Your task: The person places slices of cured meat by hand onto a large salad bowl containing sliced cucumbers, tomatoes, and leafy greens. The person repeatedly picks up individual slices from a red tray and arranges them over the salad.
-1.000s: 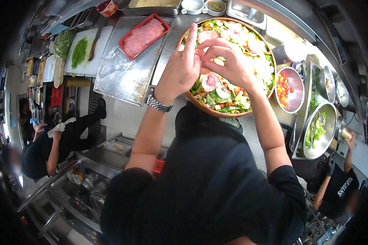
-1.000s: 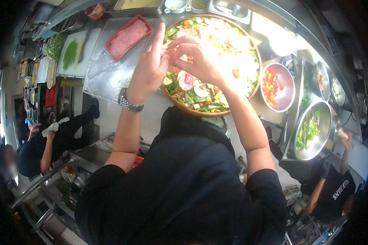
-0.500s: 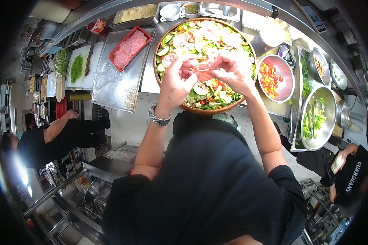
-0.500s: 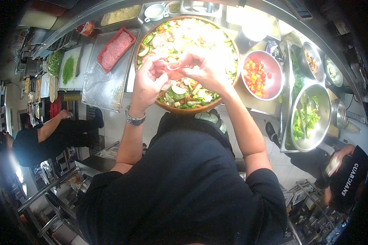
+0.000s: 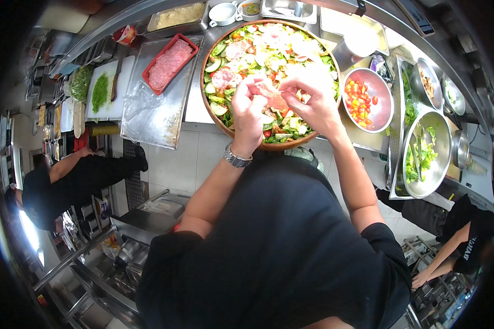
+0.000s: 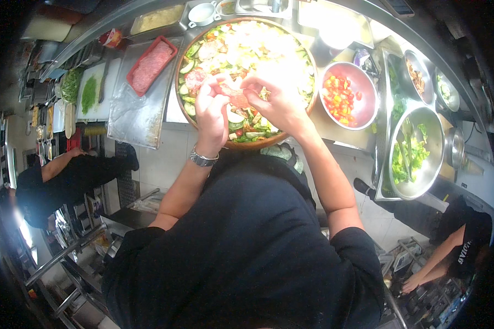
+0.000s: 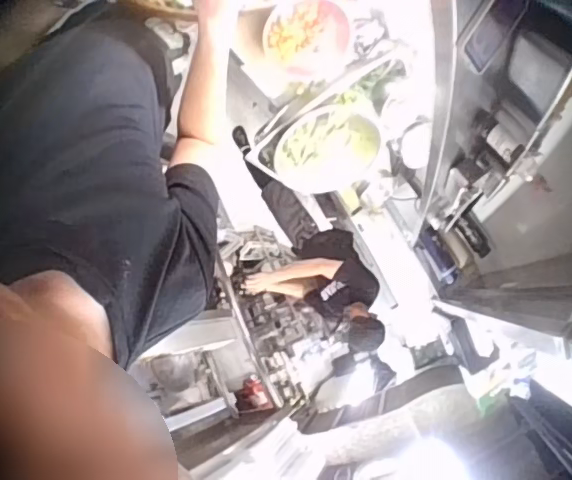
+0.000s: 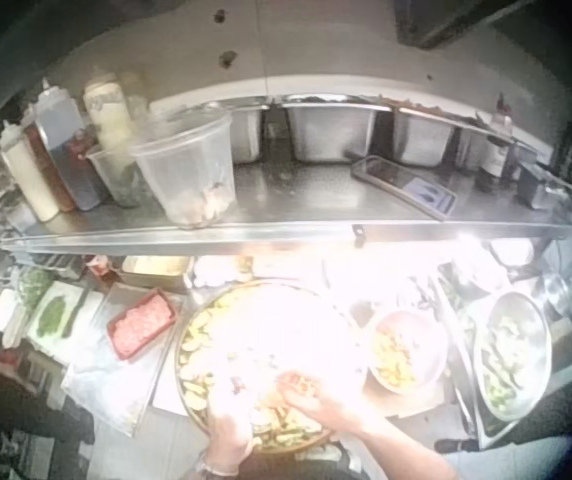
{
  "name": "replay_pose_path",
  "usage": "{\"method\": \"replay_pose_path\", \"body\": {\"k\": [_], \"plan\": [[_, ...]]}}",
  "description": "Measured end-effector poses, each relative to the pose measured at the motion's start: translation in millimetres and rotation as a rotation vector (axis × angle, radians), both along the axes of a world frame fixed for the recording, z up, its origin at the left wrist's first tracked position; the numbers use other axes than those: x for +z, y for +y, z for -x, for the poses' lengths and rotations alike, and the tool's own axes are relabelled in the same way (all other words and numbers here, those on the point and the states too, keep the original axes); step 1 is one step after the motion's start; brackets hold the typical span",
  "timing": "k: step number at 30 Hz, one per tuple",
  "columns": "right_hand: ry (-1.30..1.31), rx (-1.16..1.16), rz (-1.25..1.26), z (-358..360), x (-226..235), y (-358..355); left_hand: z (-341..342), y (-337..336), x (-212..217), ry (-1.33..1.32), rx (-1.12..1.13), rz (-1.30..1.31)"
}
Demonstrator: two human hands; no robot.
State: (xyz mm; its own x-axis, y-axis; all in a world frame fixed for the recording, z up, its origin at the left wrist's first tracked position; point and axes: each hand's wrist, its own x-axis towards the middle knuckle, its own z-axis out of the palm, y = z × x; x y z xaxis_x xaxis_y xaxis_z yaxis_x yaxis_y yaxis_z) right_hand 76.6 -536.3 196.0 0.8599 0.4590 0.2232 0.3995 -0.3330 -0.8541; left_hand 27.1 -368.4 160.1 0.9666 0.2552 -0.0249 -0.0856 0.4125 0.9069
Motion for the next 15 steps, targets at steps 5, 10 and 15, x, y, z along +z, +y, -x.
{"method": "replay_pose_path", "body": {"k": [5, 10, 15], "plan": [[-0.119, 0.058, 0.055, 2, 3, -1, -5, -6, 2, -0.085, 0.034, 0.192], [-0.252, 0.053, 0.09, -3, 5, -2, -5, -6, 14, -0.071, 0.028, 0.01], [-0.117, 0.017, -0.018, -5, 7, 0, -2, 4, 28, -0.017, -0.054, -0.288]]}}
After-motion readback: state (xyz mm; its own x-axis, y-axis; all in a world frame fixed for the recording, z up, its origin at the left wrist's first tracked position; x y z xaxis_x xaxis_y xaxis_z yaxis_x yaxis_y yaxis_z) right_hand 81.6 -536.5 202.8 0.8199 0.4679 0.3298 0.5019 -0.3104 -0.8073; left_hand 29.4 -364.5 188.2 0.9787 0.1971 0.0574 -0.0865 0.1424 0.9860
